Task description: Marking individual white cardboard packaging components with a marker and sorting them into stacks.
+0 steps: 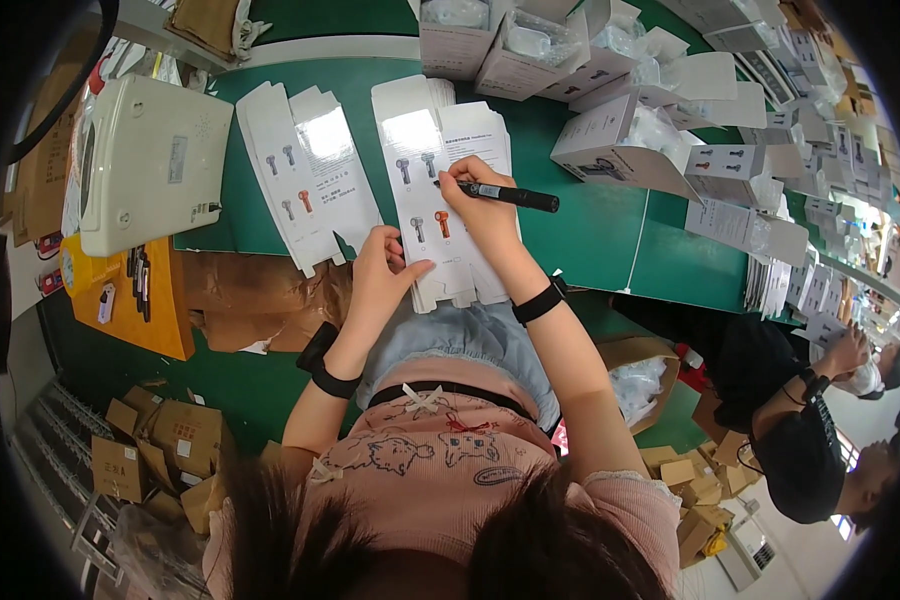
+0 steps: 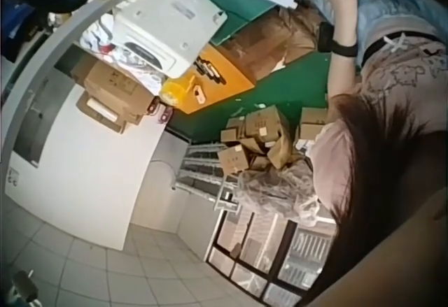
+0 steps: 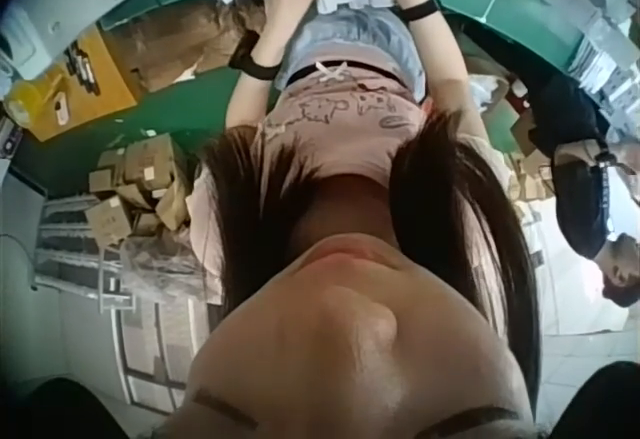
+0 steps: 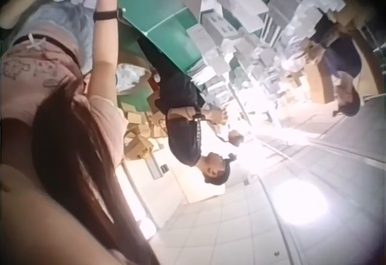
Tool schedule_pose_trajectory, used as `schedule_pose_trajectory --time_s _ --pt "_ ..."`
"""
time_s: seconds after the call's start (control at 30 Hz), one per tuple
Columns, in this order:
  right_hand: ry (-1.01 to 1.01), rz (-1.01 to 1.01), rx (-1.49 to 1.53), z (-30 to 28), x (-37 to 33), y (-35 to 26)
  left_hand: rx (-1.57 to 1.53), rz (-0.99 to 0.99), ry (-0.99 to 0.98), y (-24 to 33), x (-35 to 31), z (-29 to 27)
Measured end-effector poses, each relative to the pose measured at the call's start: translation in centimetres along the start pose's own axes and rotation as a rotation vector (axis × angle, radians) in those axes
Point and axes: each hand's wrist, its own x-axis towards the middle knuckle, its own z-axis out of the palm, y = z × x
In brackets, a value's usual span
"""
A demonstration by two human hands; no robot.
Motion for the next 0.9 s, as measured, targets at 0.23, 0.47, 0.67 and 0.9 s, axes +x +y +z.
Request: schedule_pose_trajectory --time_s 0.23,0.47,0.67,0.9 --pt "-0.037 -0.128 -0.227 -0.1 -0.2 -0.7 0.076 0.076 0.015 0.1 -0.3 0.4" --pt "0.192 0.1 0.486 -2.9 -2.1 0.8 0.099 0.213 0.048 0.0 -1.3 1.2" --pt "0.17 0.056 0.416 -3.5 -5.0 1.8 0.039 0.196 0.029 0.9 -1.9 1.5" --pt "0.191 -0.017 0.378 -3.6 -5.5 2.2 -0.155 0.081 0.058 1.0 -2.1 1.4"
